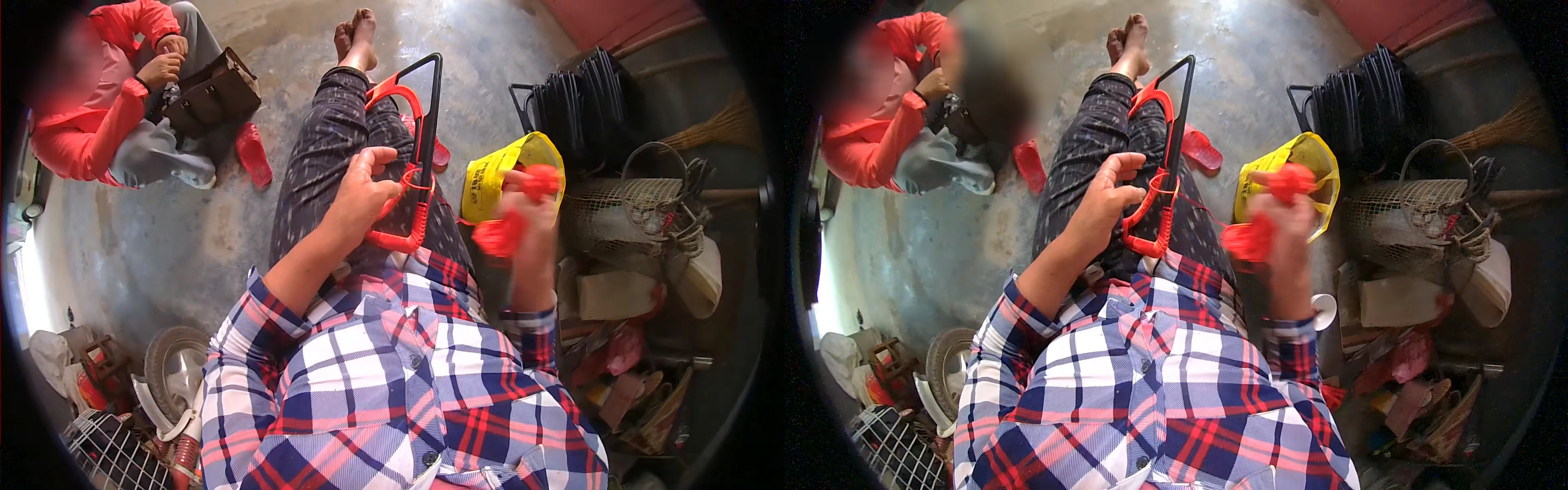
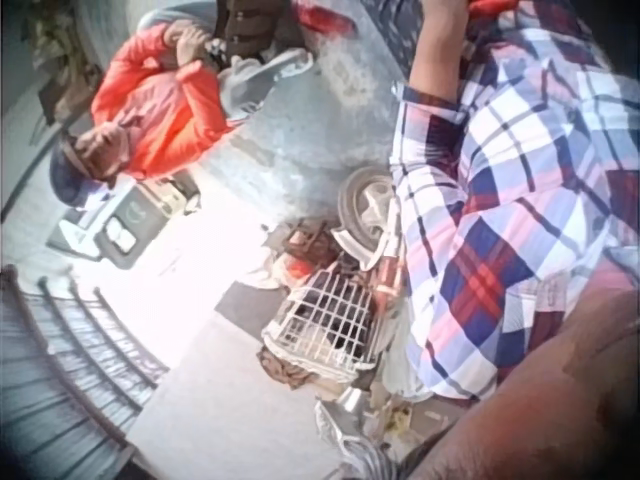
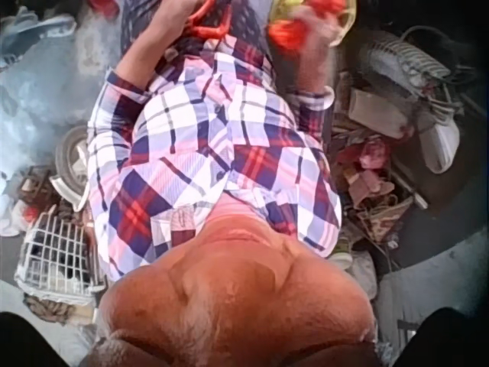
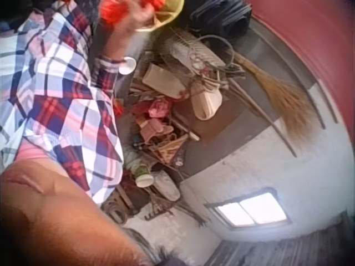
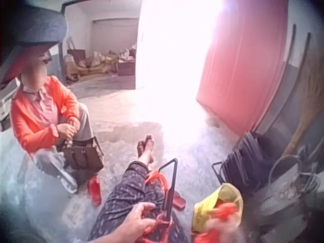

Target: Wrapping or winding red yarn onto a red plastic circular frame or tool.

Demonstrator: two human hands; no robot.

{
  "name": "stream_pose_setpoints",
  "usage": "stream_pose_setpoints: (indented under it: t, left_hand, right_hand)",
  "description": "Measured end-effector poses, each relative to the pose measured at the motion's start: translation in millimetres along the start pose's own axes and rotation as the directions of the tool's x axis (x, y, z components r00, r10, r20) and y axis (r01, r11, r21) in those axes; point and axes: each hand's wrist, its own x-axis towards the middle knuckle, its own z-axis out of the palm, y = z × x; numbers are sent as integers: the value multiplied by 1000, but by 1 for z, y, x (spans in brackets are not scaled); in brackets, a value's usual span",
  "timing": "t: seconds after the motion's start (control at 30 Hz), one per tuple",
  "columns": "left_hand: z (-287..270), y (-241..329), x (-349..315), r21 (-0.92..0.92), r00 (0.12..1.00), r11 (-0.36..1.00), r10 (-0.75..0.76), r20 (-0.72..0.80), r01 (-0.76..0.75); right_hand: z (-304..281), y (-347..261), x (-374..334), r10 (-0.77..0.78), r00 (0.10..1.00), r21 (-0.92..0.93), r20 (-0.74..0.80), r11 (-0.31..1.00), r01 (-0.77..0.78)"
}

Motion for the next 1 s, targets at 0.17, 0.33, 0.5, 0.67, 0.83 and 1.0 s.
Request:
stream_pose_setpoints:
  t: [0.17, 0.33, 0.5, 0.67, 0.83, 1.0]
  left_hand:
    - [5, -10, 8, -231, 971, 949, -180, 155, 213]
    - [12, -10, 20, -354, 914, 856, -283, 290, 377]
    - [15, -19, 22, -315, 924, 878, -288, 251, 360]
    - [10, -20, 22, -268, 945, 927, -193, 262, 264]
    - [3, -10, 10, -84, 995, 993, -81, 50, 85]
    - [29, 49, -33, 337, 746, 682, 481, 460, -648]
  right_hand:
    - [33, 29, 4, 324, 860, -222, 395, 942, -254]
    - [-12, -9, -10, 184, 938, -238, 294, 964, -115]
    - [-10, -28, -41, 205, 929, -310, 309, 945, -105]
    - [-35, -10, -42, 97, 990, -48, 105, 995, -92]
    - [-29, -4, -24, 207, 975, -5, -85, 978, -208]
    - [29, -16, -28, -254, 922, -204, 290, 925, 319]
